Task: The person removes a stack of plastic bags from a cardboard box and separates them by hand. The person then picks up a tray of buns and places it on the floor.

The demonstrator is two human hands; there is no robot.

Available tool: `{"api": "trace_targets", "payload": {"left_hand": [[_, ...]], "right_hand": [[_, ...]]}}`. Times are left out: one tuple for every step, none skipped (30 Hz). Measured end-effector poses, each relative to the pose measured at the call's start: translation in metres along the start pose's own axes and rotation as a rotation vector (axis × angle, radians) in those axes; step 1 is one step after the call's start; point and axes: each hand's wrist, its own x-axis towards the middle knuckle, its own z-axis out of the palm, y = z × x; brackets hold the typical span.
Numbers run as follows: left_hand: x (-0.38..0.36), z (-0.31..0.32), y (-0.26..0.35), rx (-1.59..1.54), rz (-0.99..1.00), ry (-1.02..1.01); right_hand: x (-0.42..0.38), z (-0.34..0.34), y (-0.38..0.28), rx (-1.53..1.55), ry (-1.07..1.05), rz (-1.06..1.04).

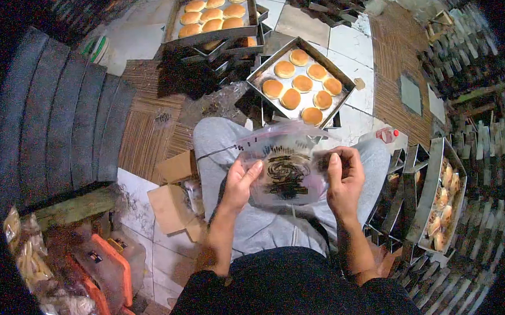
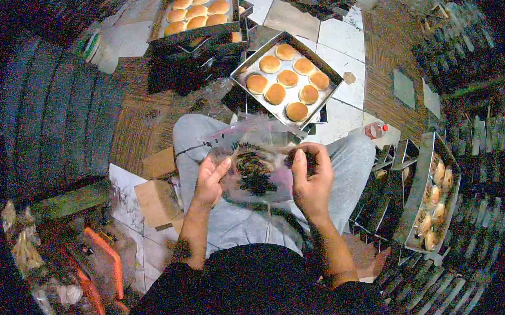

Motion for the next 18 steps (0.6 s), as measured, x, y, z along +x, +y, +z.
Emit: {"api": "trace_targets", "payload": {"left_hand": [[0.001,0.001,0.0,-0.014,-0.018,-0.017],[0.001,0.002,0.001,-0.031,-0.033,-0.031],[0.001,0.004,0.001,-0.038,-0.032,-0.028],[0.002,0.006,0.001,-0.041,-0.03,-0.023],[0.003,0.007,0.001,-0.043,-0.027,-0.019],[0.006,-0.001,-0.004,-0.049,-0.021,-0.017],[0.011,-0.011,-0.012,-0.015,-0.001,-0.049],[0.013,-0.019,-0.022,0.018,0.015,-0.078],[0.012,-0.019,-0.022,0.011,0.018,-0.073],[0.011,-0.018,-0.019,-0.006,0.038,-0.033],[0.013,-0.017,-0.018,-0.023,0.061,0.009],[0.014,-0.018,-0.017,-0.029,0.066,0.016],[0.015,-0.018,-0.017,-0.036,0.059,0.076],[0.015,-0.019,-0.017,-0.043,0.05,0.136],[0.016,-0.02,-0.017,-0.047,0.053,0.143],[0.017,-0.021,-0.018,0.034,0.061,0.16],[0.018,-0.022,-0.019,0.115,0.067,0.178],[0.019,-0.023,-0.023,0.09,0.06,0.181]], "right_hand": [[0.001,0.0,-0.001,-0.108,0.043,-0.083],[0.002,0.0,-0.001,-0.113,0.04,-0.087],[0.002,-0.002,-0.001,-0.223,-0.006,-0.138],[0.002,-0.004,0.0,-0.332,-0.052,-0.187],[0.002,-0.005,0.0,-0.336,-0.055,-0.188],[0.005,-0.007,0.001,-0.211,0.051,-0.176],[0.008,-0.009,0.001,-0.086,0.152,-0.163],[0.014,-0.012,0.003,0.024,0.128,-0.18],[0.019,-0.02,0.007,-0.002,0.159,-0.222],[0.023,-0.027,0.001,0.041,0.205,-0.193],[0.028,-0.034,-0.009,0.084,0.248,-0.166],[0.031,-0.039,-0.023,0.143,0.224,-0.155],[0.034,-0.044,-0.032,0.2,0.2,-0.141],[0.039,-0.048,-0.032,0.241,0.177,-0.144],[0.038,-0.048,-0.036,0.239,0.168,-0.143],[0.036,-0.05,-0.044,0.278,0.062,-0.061],[0.034,-0.05,-0.05,0.313,-0.045,0.022],[0.032,-0.046,-0.053,0.261,-0.08,0.052]]}}
